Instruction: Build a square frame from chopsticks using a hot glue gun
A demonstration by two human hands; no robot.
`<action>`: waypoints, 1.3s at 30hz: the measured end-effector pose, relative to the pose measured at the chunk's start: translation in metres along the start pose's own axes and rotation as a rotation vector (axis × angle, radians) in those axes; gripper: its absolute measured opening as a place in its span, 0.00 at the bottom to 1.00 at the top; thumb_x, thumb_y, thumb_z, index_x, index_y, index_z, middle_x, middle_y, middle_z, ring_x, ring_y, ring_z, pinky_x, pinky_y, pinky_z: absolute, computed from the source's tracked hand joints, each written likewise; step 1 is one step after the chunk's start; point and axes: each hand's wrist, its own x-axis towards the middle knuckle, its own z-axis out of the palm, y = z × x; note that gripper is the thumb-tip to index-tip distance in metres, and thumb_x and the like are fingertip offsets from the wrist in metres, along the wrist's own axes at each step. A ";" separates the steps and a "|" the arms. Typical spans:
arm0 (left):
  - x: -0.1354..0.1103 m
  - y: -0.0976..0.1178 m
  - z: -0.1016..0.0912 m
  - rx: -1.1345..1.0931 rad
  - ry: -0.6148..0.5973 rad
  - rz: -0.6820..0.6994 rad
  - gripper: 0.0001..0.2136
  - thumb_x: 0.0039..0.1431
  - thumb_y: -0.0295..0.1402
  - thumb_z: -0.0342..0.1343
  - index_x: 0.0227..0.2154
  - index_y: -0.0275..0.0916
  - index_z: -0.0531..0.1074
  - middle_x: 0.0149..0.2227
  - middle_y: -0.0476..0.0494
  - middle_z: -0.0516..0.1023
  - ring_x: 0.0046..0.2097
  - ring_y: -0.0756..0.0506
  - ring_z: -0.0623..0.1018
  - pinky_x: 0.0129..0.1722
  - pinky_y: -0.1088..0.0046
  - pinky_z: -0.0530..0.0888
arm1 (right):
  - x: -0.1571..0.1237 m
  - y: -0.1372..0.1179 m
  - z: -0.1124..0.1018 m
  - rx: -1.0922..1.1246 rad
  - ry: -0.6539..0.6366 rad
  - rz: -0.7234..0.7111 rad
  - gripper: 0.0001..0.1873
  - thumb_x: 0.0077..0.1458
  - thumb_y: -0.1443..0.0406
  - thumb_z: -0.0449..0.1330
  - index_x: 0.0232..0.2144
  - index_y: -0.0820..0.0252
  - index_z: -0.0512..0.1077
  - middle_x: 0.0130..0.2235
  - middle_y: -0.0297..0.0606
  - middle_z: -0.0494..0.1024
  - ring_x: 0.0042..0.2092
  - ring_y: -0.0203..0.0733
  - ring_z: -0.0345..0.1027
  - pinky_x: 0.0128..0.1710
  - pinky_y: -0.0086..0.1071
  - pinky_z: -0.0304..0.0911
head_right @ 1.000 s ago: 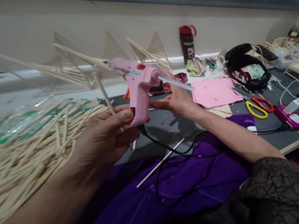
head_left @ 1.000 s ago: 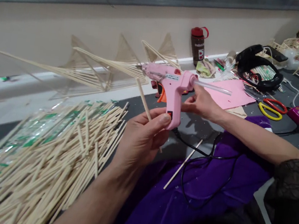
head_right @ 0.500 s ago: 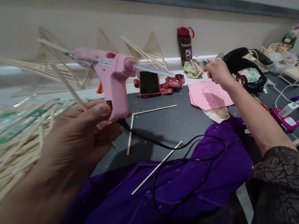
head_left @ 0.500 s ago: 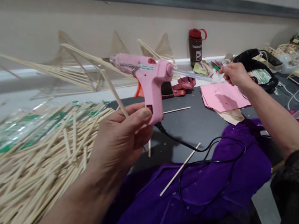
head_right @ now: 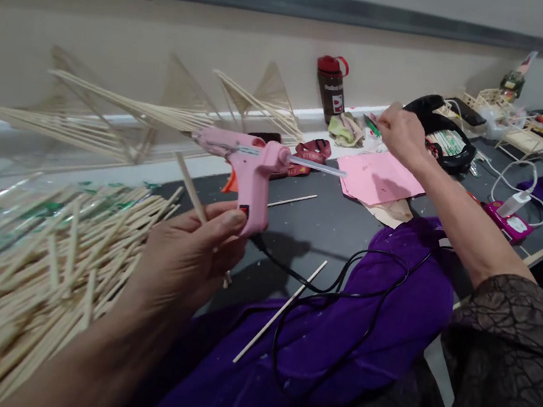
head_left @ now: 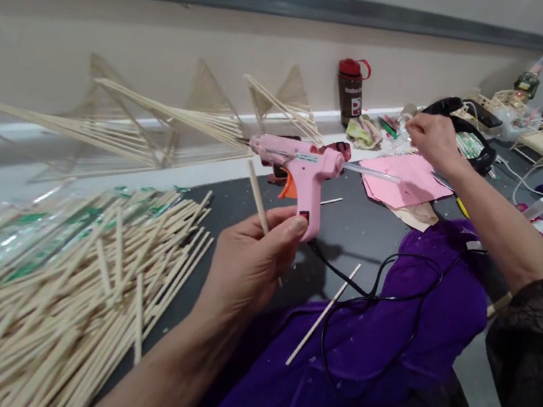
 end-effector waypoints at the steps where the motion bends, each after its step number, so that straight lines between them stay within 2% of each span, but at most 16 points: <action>1: 0.001 -0.002 0.000 0.003 -0.004 0.006 0.20 0.28 0.36 0.76 0.28 0.36 0.78 0.16 0.54 0.71 0.15 0.58 0.57 0.15 0.81 0.50 | -0.013 -0.009 0.002 0.131 -0.012 0.024 0.15 0.62 0.68 0.51 0.36 0.65 0.79 0.34 0.44 0.80 0.35 0.41 0.73 0.39 0.34 0.65; 3: 0.003 -0.006 -0.001 0.010 -0.014 0.019 0.20 0.30 0.37 0.75 0.29 0.35 0.78 0.16 0.54 0.70 0.16 0.58 0.56 0.15 0.80 0.49 | -0.043 -0.031 0.009 0.407 -0.192 0.050 0.11 0.59 0.67 0.56 0.33 0.64 0.78 0.27 0.38 0.78 0.25 0.36 0.67 0.31 0.32 0.63; 5: 0.005 -0.011 -0.002 0.019 -0.029 0.036 0.19 0.32 0.38 0.75 0.29 0.35 0.78 0.16 0.54 0.70 0.16 0.58 0.56 0.15 0.80 0.48 | -0.072 -0.052 0.019 0.630 -0.402 0.043 0.10 0.59 0.65 0.56 0.33 0.62 0.77 0.22 0.33 0.74 0.20 0.34 0.62 0.26 0.31 0.59; 7: 0.007 -0.016 -0.003 0.042 -0.048 0.054 0.18 0.35 0.38 0.74 0.30 0.36 0.79 0.17 0.54 0.70 0.16 0.57 0.55 0.15 0.79 0.48 | -0.093 -0.069 0.024 0.695 -0.486 -0.044 0.12 0.62 0.63 0.55 0.32 0.60 0.77 0.18 0.30 0.70 0.20 0.34 0.60 0.26 0.31 0.58; 9: 0.008 -0.019 -0.005 0.069 -0.058 0.073 0.17 0.37 0.39 0.74 0.30 0.36 0.80 0.17 0.54 0.69 0.16 0.57 0.55 0.16 0.78 0.48 | -0.102 -0.075 0.022 0.658 -0.440 -0.162 0.12 0.64 0.64 0.54 0.35 0.58 0.78 0.19 0.29 0.70 0.23 0.35 0.62 0.30 0.32 0.58; 12: 0.008 -0.021 -0.007 0.091 -0.061 0.093 0.16 0.38 0.40 0.73 0.30 0.37 0.80 0.17 0.54 0.70 0.17 0.56 0.56 0.16 0.76 0.49 | -0.097 -0.064 0.011 0.541 -0.361 -0.229 0.14 0.64 0.67 0.55 0.44 0.57 0.80 0.25 0.32 0.75 0.28 0.38 0.66 0.35 0.33 0.59; 14: 0.009 -0.021 -0.007 0.099 -0.062 0.094 0.16 0.39 0.40 0.73 0.30 0.37 0.81 0.18 0.53 0.71 0.18 0.56 0.56 0.16 0.75 0.49 | -0.088 -0.046 0.004 0.432 -0.339 -0.201 0.16 0.63 0.68 0.56 0.49 0.57 0.79 0.33 0.37 0.79 0.32 0.40 0.69 0.37 0.35 0.61; 17: 0.010 -0.022 -0.006 0.095 -0.067 0.091 0.16 0.38 0.40 0.74 0.30 0.37 0.81 0.19 0.53 0.72 0.18 0.56 0.56 0.16 0.75 0.49 | -0.078 -0.020 0.000 0.098 -0.192 -0.093 0.19 0.58 0.70 0.60 0.51 0.59 0.79 0.51 0.50 0.79 0.42 0.48 0.73 0.40 0.39 0.62; 18: 0.010 -0.022 -0.005 0.090 -0.070 0.093 0.16 0.38 0.40 0.74 0.30 0.37 0.81 0.19 0.52 0.73 0.18 0.56 0.57 0.16 0.75 0.50 | -0.079 -0.015 0.001 -0.018 -0.144 -0.054 0.19 0.57 0.70 0.60 0.50 0.60 0.79 0.54 0.53 0.77 0.44 0.51 0.73 0.40 0.41 0.62; 20: 0.010 -0.023 -0.004 0.086 -0.080 0.097 0.16 0.38 0.40 0.74 0.30 0.37 0.81 0.21 0.50 0.75 0.19 0.54 0.62 0.17 0.75 0.54 | -0.086 -0.017 0.005 -0.097 -0.142 -0.025 0.16 0.58 0.68 0.60 0.47 0.61 0.81 0.50 0.54 0.80 0.43 0.53 0.75 0.40 0.42 0.63; 22: 0.010 -0.024 -0.004 0.089 -0.094 0.102 0.16 0.38 0.39 0.74 0.30 0.37 0.82 0.22 0.49 0.76 0.22 0.53 0.66 0.18 0.75 0.58 | -0.100 -0.034 0.011 0.109 -0.275 -0.074 0.12 0.60 0.66 0.58 0.40 0.59 0.82 0.37 0.45 0.83 0.37 0.47 0.75 0.37 0.38 0.64; 24: 0.009 -0.025 -0.004 0.094 -0.108 0.105 0.16 0.38 0.39 0.74 0.31 0.37 0.82 0.22 0.49 0.76 0.23 0.51 0.69 0.20 0.75 0.60 | -0.114 -0.060 0.018 0.522 -0.450 -0.135 0.12 0.60 0.62 0.57 0.35 0.58 0.81 0.31 0.38 0.81 0.32 0.41 0.74 0.33 0.33 0.65; 26: 0.008 -0.026 -0.004 0.109 -0.121 0.112 0.16 0.39 0.39 0.73 0.32 0.37 0.82 0.22 0.49 0.77 0.24 0.51 0.70 0.21 0.75 0.61 | -0.124 -0.086 0.023 0.866 -0.489 -0.138 0.15 0.61 0.58 0.57 0.40 0.57 0.80 0.37 0.37 0.82 0.30 0.37 0.72 0.29 0.30 0.64; 28: 0.008 -0.027 -0.004 0.134 -0.140 0.121 0.16 0.41 0.39 0.72 0.33 0.37 0.83 0.21 0.49 0.76 0.25 0.50 0.71 0.21 0.75 0.61 | -0.127 -0.107 0.027 1.056 -0.485 -0.113 0.17 0.60 0.55 0.58 0.44 0.57 0.79 0.43 0.38 0.81 0.32 0.35 0.72 0.26 0.27 0.63; 33: 0.009 -0.032 -0.005 0.186 -0.170 0.164 0.15 0.44 0.36 0.70 0.37 0.38 0.84 0.26 0.47 0.79 0.23 0.52 0.66 0.23 0.74 0.61 | -0.121 -0.122 0.037 1.208 -0.515 0.032 0.15 0.58 0.54 0.59 0.37 0.59 0.76 0.34 0.36 0.77 0.33 0.35 0.71 0.23 0.25 0.60; 39: 0.015 -0.038 -0.007 0.218 -0.169 0.164 0.16 0.43 0.34 0.71 0.37 0.38 0.84 0.28 0.47 0.79 0.25 0.52 0.67 0.25 0.74 0.63 | -0.123 -0.121 0.043 1.225 -0.554 0.047 0.17 0.52 0.52 0.64 0.37 0.59 0.75 0.35 0.35 0.77 0.31 0.33 0.68 0.22 0.25 0.58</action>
